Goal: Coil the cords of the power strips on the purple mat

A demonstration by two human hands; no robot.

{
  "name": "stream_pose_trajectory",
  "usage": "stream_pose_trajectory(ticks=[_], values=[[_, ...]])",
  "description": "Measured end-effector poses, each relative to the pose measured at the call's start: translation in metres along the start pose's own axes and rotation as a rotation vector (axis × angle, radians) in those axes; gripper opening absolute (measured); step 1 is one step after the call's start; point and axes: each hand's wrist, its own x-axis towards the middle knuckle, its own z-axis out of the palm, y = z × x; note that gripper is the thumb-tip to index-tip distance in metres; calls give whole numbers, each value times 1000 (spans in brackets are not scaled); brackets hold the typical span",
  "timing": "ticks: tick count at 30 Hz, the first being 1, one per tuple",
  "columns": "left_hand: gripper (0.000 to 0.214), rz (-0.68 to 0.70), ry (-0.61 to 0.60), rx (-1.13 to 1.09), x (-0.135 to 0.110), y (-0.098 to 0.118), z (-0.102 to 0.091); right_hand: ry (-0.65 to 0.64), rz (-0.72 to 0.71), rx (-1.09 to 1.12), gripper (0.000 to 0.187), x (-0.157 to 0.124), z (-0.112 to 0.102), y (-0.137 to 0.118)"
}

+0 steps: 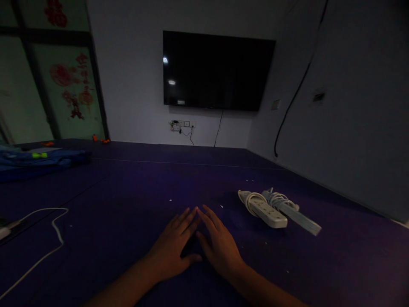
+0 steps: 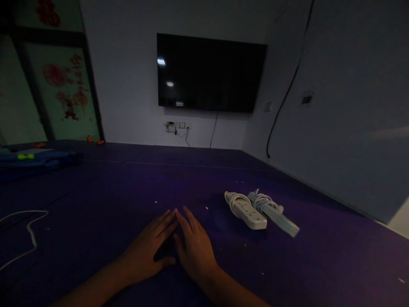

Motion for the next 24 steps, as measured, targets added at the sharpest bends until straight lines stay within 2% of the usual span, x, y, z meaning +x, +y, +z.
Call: stream_pose_trajectory(ticks=[6,13,24], values=[[80,28,15,78,1,3,-6,-2,8,-2,51,0,0,-1],[80,36,36,28,1,3,-6,-17,19,18,52,0,0,-1],[81,4,-7,1,2,4,-6,-8,-13,53,53,-1,4,1]])
